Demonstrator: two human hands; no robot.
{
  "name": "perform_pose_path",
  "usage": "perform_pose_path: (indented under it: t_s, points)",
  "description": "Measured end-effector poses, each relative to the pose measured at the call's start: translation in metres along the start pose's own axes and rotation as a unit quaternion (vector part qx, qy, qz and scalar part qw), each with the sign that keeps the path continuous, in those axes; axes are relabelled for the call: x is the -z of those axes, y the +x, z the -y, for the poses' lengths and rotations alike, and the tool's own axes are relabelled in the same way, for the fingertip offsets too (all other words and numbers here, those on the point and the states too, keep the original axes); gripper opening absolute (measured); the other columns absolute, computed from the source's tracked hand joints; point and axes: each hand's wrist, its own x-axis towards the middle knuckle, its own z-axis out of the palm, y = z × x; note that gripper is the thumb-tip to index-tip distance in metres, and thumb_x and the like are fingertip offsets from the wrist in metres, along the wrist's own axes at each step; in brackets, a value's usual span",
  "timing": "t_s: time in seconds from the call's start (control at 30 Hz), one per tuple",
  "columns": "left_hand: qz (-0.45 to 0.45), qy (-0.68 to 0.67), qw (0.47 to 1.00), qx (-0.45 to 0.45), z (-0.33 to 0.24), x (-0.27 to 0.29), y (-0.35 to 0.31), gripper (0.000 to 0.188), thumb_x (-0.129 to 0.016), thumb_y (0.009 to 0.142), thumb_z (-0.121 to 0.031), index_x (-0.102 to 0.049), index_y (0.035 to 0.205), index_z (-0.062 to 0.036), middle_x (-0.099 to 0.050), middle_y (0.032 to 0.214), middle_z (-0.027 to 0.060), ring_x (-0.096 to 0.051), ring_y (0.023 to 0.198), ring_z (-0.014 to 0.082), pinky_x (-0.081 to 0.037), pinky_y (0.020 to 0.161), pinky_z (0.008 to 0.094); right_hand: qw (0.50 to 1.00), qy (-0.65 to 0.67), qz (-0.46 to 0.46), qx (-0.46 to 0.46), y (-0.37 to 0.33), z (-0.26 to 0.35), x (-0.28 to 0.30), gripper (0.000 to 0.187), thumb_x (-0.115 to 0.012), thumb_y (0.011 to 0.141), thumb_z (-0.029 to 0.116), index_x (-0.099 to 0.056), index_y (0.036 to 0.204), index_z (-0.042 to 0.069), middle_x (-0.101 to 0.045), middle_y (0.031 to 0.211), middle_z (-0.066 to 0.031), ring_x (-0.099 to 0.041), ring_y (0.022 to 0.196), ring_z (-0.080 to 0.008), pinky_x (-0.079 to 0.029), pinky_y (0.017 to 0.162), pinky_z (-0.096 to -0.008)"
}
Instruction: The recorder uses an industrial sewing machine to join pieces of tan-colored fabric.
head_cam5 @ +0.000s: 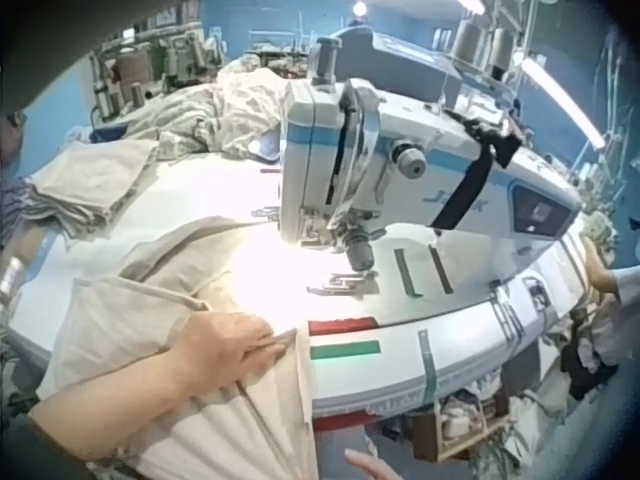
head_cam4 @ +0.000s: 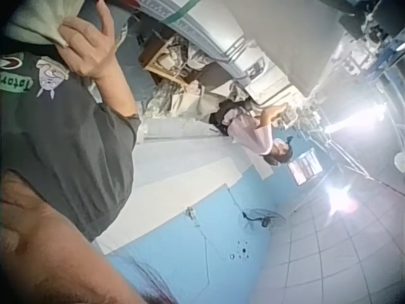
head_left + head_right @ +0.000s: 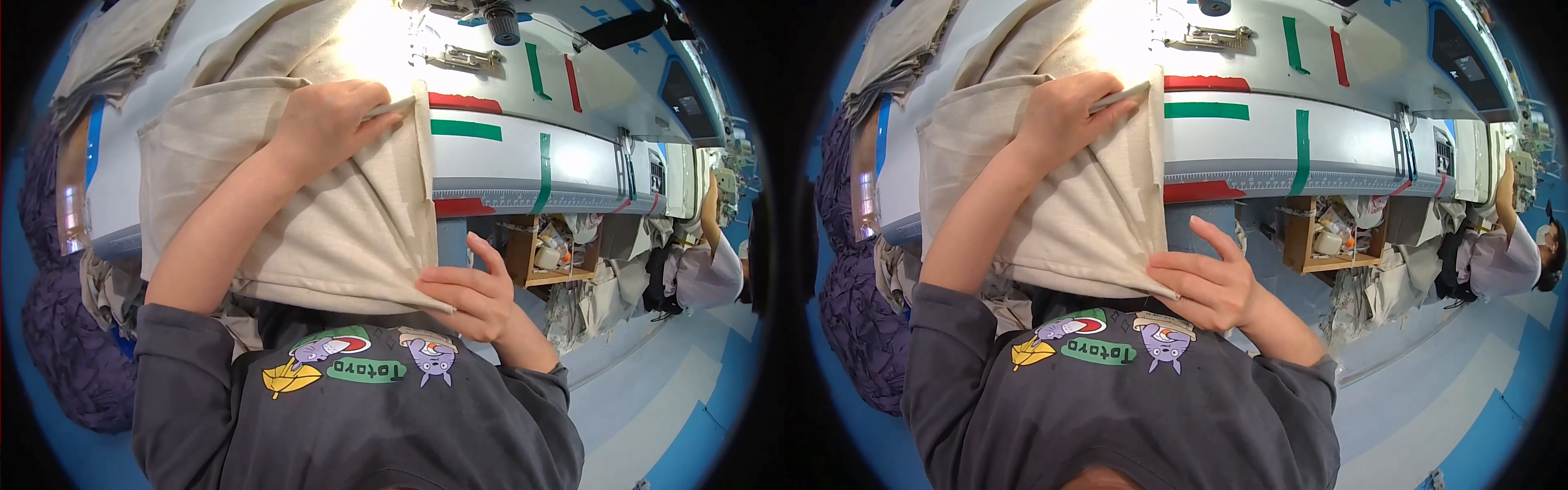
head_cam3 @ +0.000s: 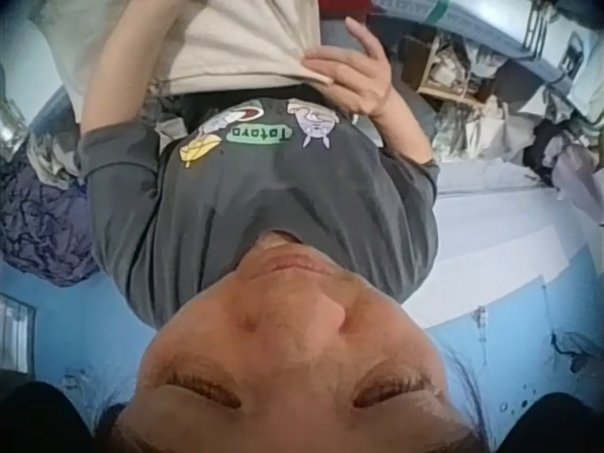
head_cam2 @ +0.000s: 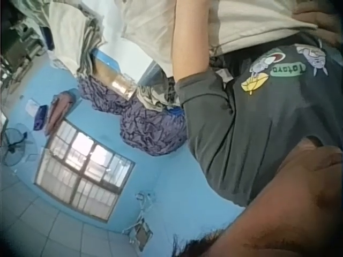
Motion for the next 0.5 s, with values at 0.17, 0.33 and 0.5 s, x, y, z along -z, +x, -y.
perform_pose_path:
  t_s: [0.17,0.33,0.5]
  points:
    - [-0.026,-0.034,0.974,-0.225,0.001,0.002,0.013,0.016,-0.069,0.086,-0.022,-0.06,0.09,-0.0089,-0.064,0.089,0.0081,-0.064,0.078,0.024,-0.051,0.066,0.0347,1.0,-0.012,-0.018,-0.006,-0.016,-0.006,-0.016,0.01,-0.077,0.068,0.008,-0.068,0.073,0.008,-0.072,0.091,-0.0045,-0.071,0.094,-0.0194,-0.043,0.103,-0.0532]
    - [0.041,0.037,0.998,-0.019,-0.03,-0.004,0.026,0.017,-0.068,0.087,-0.024,-0.059,0.088,-0.0095,-0.064,0.08,0.0069,-0.064,0.071,0.0246,-0.051,0.063,0.0351,0.999,-0.019,-0.048,-0.006,-0.021,-0.006,-0.021,0.011,-0.078,0.068,0.01,-0.069,0.074,0.008,-0.072,0.091,-0.0042,-0.07,0.094,-0.0198,-0.045,0.102,-0.05]
    - [-0.07,0.003,0.997,-0.039,-0.007,-0.017,0.011,0.016,-0.068,0.088,-0.024,-0.059,0.087,-0.0104,-0.064,0.073,0.0062,-0.064,0.066,0.0236,-0.051,0.059,0.0344,0.999,-0.013,-0.026,-0.015,-0.01,-0.005,-0.009,0.013,-0.078,0.067,0.007,-0.071,0.079,0.007,-0.071,0.088,-0.0059,-0.07,0.089,-0.0218,-0.052,0.091,-0.0461]
